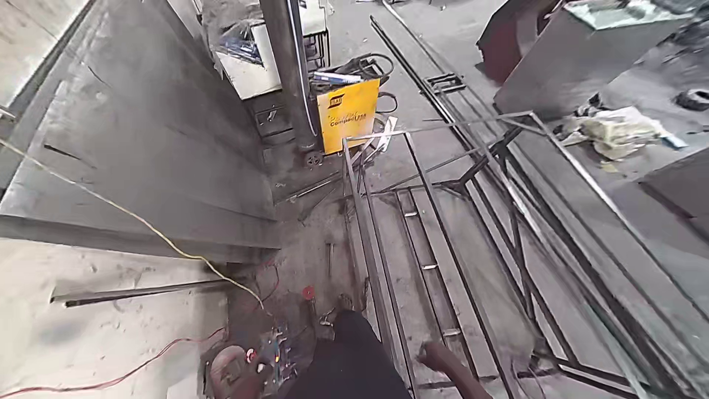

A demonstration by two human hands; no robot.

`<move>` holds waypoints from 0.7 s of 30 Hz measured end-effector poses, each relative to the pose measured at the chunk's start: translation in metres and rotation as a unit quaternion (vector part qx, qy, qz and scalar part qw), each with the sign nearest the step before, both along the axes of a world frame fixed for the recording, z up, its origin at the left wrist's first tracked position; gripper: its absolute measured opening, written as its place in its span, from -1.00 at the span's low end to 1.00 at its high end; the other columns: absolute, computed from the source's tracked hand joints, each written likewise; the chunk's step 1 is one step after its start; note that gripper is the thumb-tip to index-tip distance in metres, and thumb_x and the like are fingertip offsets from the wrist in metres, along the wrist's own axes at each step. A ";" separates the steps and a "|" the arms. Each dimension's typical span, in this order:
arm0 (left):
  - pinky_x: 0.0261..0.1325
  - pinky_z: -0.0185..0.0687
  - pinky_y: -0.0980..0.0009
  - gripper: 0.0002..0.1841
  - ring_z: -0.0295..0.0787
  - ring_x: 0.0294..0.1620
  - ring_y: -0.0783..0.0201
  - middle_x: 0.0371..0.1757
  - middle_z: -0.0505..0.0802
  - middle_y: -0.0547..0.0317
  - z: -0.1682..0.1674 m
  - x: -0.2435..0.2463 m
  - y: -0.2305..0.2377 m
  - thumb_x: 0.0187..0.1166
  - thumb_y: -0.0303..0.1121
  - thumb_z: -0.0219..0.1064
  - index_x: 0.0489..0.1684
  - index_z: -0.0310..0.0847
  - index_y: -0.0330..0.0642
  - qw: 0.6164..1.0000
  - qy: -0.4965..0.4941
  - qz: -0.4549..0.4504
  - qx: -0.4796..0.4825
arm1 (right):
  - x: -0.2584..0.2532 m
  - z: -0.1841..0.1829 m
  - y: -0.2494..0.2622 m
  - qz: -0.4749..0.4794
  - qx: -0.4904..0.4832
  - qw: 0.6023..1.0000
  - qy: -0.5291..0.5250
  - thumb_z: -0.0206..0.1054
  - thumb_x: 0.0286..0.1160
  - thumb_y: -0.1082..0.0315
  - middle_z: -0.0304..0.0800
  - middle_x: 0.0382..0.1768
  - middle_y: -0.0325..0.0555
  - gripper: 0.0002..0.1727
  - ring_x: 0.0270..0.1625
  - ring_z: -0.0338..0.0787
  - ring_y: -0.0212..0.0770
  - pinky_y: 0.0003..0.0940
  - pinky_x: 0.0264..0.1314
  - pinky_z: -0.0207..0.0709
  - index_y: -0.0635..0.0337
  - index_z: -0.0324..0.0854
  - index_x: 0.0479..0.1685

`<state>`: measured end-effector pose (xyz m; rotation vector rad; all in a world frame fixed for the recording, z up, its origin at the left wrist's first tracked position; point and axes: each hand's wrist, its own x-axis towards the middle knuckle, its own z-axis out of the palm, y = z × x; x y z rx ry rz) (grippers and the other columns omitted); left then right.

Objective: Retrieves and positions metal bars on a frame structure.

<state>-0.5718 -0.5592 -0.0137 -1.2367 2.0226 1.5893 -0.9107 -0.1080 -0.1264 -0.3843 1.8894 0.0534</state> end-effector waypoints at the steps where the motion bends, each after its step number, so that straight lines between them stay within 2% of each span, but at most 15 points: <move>1: -0.15 0.76 0.06 -0.64 0.79 -0.28 0.07 -0.13 0.85 -0.15 0.001 -0.029 -0.019 0.69 -0.22 0.34 0.25 0.63 -0.31 0.998 -0.040 0.054 0.006 | -0.032 0.014 -0.038 -0.018 -0.048 0.998 0.020 0.29 0.61 -0.13 0.82 0.22 0.19 -0.46 0.34 0.76 0.23 0.35 0.40 0.53 0.10 0.74 0.28; 4: -0.35 0.65 0.30 -0.79 0.64 -0.47 0.32 -0.34 0.76 0.14 0.024 -0.094 -0.065 0.68 -0.29 0.29 0.05 0.60 -0.25 0.990 0.029 0.138 0.020 | -0.098 0.065 -0.140 -0.072 -0.172 0.980 0.066 0.24 0.69 -0.11 0.85 0.06 0.14 -0.49 0.17 0.82 0.15 0.27 0.33 0.57 0.07 0.70 0.34; 6: -0.21 0.66 0.28 -0.73 0.67 -0.29 0.31 -0.16 0.77 0.13 0.019 -0.118 -0.097 0.58 -0.27 0.27 0.10 0.62 -0.21 0.987 0.080 0.139 0.024 | -0.128 0.094 -0.192 -0.076 -0.222 0.968 0.085 0.24 0.70 -0.08 0.86 0.00 0.09 -0.51 0.08 0.84 0.09 0.21 0.27 0.61 0.06 0.70 0.34; 8: -0.04 0.66 0.17 -0.64 0.70 -0.06 0.23 0.02 0.79 0.07 0.000 -0.130 -0.127 0.51 -0.24 0.28 0.22 0.63 -0.16 0.990 0.079 0.118 0.027 | -0.147 0.106 -0.230 -0.057 -0.238 0.965 0.091 0.24 0.70 -0.04 0.85 0.01 0.11 -0.53 0.08 0.82 0.10 0.22 0.28 0.60 0.08 0.69 0.35; 10: 0.10 0.65 0.04 -0.61 0.70 0.11 0.10 0.14 0.79 -0.06 -0.017 -0.147 -0.153 0.49 -0.28 0.32 0.26 0.61 -0.22 0.992 0.029 0.114 0.036 | -0.163 0.100 -0.260 -0.025 -0.228 0.969 0.087 0.25 0.68 -0.05 0.84 0.01 0.10 -0.53 0.10 0.82 0.11 0.23 0.29 0.60 0.07 0.70 0.31; 11: 0.11 0.64 -0.02 -0.59 0.70 0.10 0.03 0.14 0.77 -0.17 -0.026 -0.157 -0.167 0.58 -0.30 0.35 0.33 0.56 -0.30 0.992 -0.009 0.122 0.043 | -0.171 0.094 -0.275 -0.014 -0.219 0.972 0.082 0.27 0.66 -0.07 0.85 0.02 0.09 -0.53 0.12 0.83 0.11 0.23 0.29 0.61 0.06 0.71 0.30; 12: 0.05 0.64 -0.02 -0.59 0.70 0.00 0.01 0.08 0.78 -0.22 -0.037 -0.168 -0.180 0.65 -0.28 0.37 0.35 0.53 -0.36 0.989 -0.048 0.132 0.041 | -0.179 0.088 -0.291 -0.005 -0.211 0.975 0.072 0.29 0.65 -0.06 0.86 0.05 0.10 -0.53 0.15 0.83 0.12 0.25 0.31 0.60 0.07 0.72 0.30; 13: -0.08 0.66 0.03 -0.58 0.70 -0.16 0.05 -0.05 0.79 -0.20 -0.052 -0.176 -0.193 0.67 -0.24 0.38 0.32 0.54 -0.38 0.987 -0.082 0.139 0.028 | -0.188 0.082 -0.306 0.004 -0.204 0.977 0.060 0.30 0.65 -0.06 0.85 0.06 0.12 -0.52 0.17 0.82 0.15 0.27 0.32 0.59 0.07 0.71 0.31; 14: -0.12 0.69 0.04 -0.55 0.73 -0.22 0.04 -0.11 0.81 -0.19 -0.064 -0.185 -0.209 0.68 -0.18 0.39 0.31 0.57 -0.39 0.984 -0.118 0.131 0.011 | -0.197 0.073 -0.323 0.009 -0.195 0.979 0.053 0.30 0.64 -0.07 0.85 0.05 0.13 -0.52 0.15 0.82 0.16 0.28 0.30 0.59 0.06 0.71 0.32; 15: 0.04 0.74 -0.09 -0.50 0.81 -0.10 -0.08 -0.03 0.84 -0.28 -0.072 -0.196 -0.230 0.67 -0.12 0.41 0.33 0.60 -0.40 0.981 -0.156 0.115 0.001 | -0.207 0.065 -0.341 0.008 -0.188 0.981 0.046 0.30 0.64 -0.07 0.85 0.04 0.14 -0.51 0.14 0.83 0.16 0.28 0.29 0.59 0.05 0.71 0.33; 16: 0.09 0.76 -0.14 -0.46 0.85 -0.07 -0.12 -0.03 0.86 -0.29 -0.082 -0.207 -0.253 0.64 -0.06 0.44 0.31 0.64 -0.39 0.979 -0.179 0.099 -0.007 | -0.218 0.058 -0.359 0.002 -0.182 0.982 0.043 0.30 0.63 -0.07 0.85 0.03 0.14 -0.51 0.15 0.82 0.16 0.28 0.30 0.58 0.05 0.71 0.33; 17: 0.02 0.75 -0.12 -0.45 0.84 -0.16 -0.09 -0.12 0.87 -0.25 -0.091 -0.219 -0.275 0.59 -0.01 0.47 0.22 0.68 -0.39 0.978 -0.187 0.088 -0.019 | -0.231 0.052 -0.378 -0.004 -0.172 0.984 0.042 0.30 0.64 -0.07 0.85 0.06 0.14 -0.51 0.18 0.82 0.17 0.29 0.33 0.57 0.05 0.70 0.34; 19: 0.05 0.75 -0.13 -0.36 0.84 -0.14 -0.09 -0.13 0.87 -0.24 -0.103 -0.244 -0.325 0.51 0.10 0.51 0.18 0.71 -0.39 0.974 -0.205 0.091 -0.019 | -0.256 0.040 -0.415 -0.016 -0.149 0.988 0.044 0.30 0.64 -0.07 0.84 0.11 0.16 -0.50 0.25 0.79 0.19 0.31 0.37 0.54 0.05 0.70 0.35; 21: -0.10 0.75 -0.03 -0.35 0.79 -0.29 0.01 -0.24 0.84 -0.16 -0.105 -0.275 -0.380 0.47 0.14 0.53 0.11 0.70 -0.40 0.974 -0.186 0.129 -0.007 | -0.285 0.036 -0.453 -0.013 -0.114 0.992 0.052 0.30 0.63 -0.08 0.82 0.18 0.18 -0.50 0.30 0.76 0.23 0.36 0.36 0.53 0.05 0.70 0.35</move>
